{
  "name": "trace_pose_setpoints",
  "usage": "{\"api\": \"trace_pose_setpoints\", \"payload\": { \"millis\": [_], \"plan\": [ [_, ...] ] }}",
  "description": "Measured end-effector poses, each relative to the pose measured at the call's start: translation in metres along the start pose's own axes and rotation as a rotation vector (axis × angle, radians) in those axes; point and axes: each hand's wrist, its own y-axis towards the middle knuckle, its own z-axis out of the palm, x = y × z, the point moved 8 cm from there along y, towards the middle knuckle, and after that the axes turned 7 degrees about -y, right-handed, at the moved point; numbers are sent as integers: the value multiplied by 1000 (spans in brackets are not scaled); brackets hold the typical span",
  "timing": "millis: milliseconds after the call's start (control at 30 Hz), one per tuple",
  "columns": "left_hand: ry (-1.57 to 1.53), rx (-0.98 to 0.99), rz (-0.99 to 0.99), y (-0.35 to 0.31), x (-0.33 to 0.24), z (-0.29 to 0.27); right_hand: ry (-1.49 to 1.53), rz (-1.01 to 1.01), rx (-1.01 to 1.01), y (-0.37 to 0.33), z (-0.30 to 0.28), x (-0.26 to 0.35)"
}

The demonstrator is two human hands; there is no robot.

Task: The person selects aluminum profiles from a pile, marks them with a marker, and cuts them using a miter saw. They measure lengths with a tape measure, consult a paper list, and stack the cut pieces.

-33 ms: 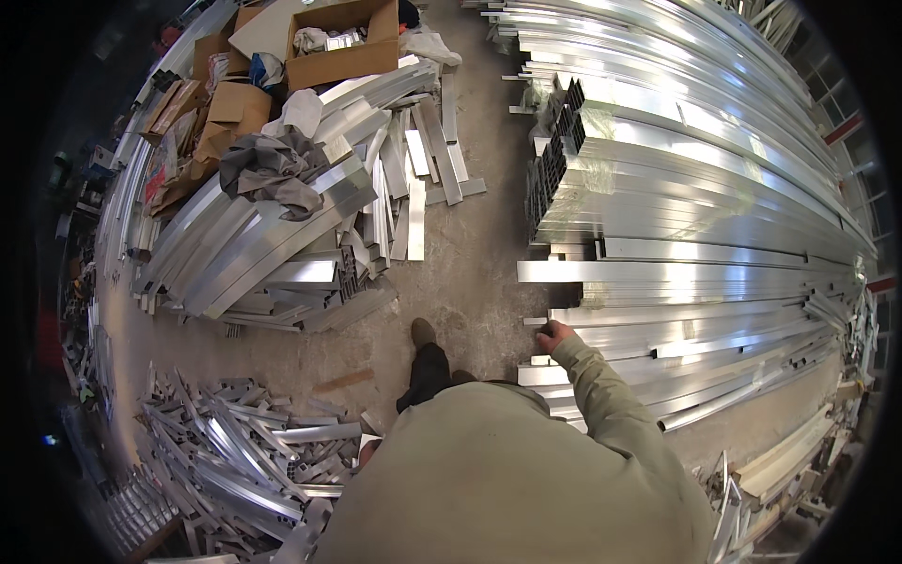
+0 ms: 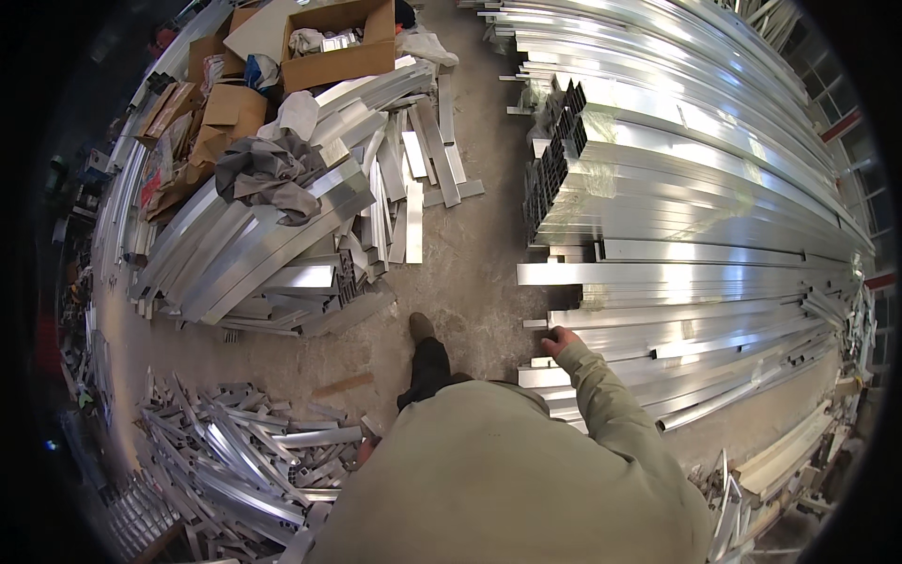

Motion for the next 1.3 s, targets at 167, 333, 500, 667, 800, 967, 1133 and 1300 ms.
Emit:
{"api": "trace_pose_setpoints", "payload": {
  "millis": [167,333,500,667,800,967,1133,1300],
  "plan": [
    [75,-38,21,143,-81,-60,203,350,-13,-7,21,-59],
    [-2,-54,153,275,-222,-109,319,530,76,-31,12,-10],
    [207,46,217,349,-371,-120,513,559,-47,15,-5,16],
    [217,150,255,429,-472,-97,538,599,2,84,-12,-7],
    [199,139,306,474,-534,-72,707,719,-63,137,-36,-32],
    [324,211,265,525,-599,-53,770,691,-214,171,-100,-19],
    [511,298,263,585,-654,-33,970,786,-347,168,-134,-14],
    [574,391,265,638,-747,6,850,937,-331,138,-131,7]
  ]
}}
